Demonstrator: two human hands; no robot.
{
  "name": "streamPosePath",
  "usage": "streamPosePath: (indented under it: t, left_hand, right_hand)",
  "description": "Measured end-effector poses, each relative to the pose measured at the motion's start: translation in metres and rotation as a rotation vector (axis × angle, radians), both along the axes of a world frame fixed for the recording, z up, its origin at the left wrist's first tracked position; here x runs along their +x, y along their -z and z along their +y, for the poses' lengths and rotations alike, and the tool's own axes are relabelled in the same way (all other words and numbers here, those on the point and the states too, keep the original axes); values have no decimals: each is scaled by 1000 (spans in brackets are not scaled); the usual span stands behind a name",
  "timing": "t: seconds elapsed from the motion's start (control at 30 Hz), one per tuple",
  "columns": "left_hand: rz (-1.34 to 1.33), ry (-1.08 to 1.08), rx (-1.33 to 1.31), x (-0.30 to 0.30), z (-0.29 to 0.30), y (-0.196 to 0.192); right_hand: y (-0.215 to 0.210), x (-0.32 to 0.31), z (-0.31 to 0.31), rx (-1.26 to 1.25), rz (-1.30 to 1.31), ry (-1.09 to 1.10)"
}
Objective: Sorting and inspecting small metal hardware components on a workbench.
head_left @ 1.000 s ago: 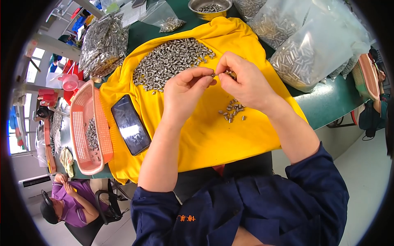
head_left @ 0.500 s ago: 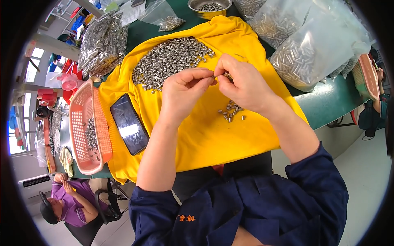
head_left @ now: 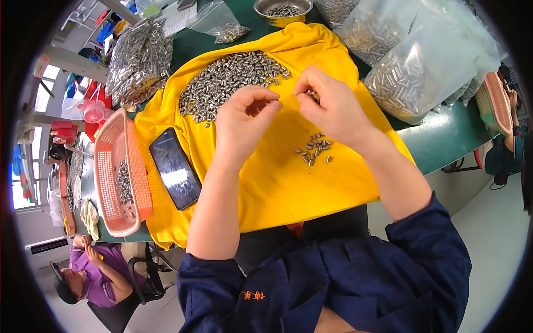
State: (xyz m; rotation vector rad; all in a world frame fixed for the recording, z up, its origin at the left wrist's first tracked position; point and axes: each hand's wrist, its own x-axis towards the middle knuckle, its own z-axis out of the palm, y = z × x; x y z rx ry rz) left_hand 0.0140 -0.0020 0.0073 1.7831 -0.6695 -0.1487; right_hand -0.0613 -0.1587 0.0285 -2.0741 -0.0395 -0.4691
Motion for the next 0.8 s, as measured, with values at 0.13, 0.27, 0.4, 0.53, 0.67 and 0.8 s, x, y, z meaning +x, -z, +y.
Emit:
streamPosePath:
  t: [0.13, 0.27, 0.4, 0.53, 0.67, 0.8]
  left_hand:
    - [320, 99, -151, -3, -2, 0]
    - [583, 174, -386, -1, -1, 1]
    - [779, 244, -480, -4, -1, -1]
    - [809, 317, -551, -4, -1, 0]
    - [767, 342, -560, -5, -2, 3]
    - [753, 315, -557, -6, -3, 2]
  right_hand:
    - [-1, -1, 1, 1, -5, -52]
    - [-2, -1, 3, 37, 5, -70]
    - [-4, -2, 2, 201, 30, -98]
    - [-4, -3, 1, 222, 54, -153]
    - [-5, -3, 3, 231, 39, -132]
    - [-4, -4, 4, 151, -6, -128]
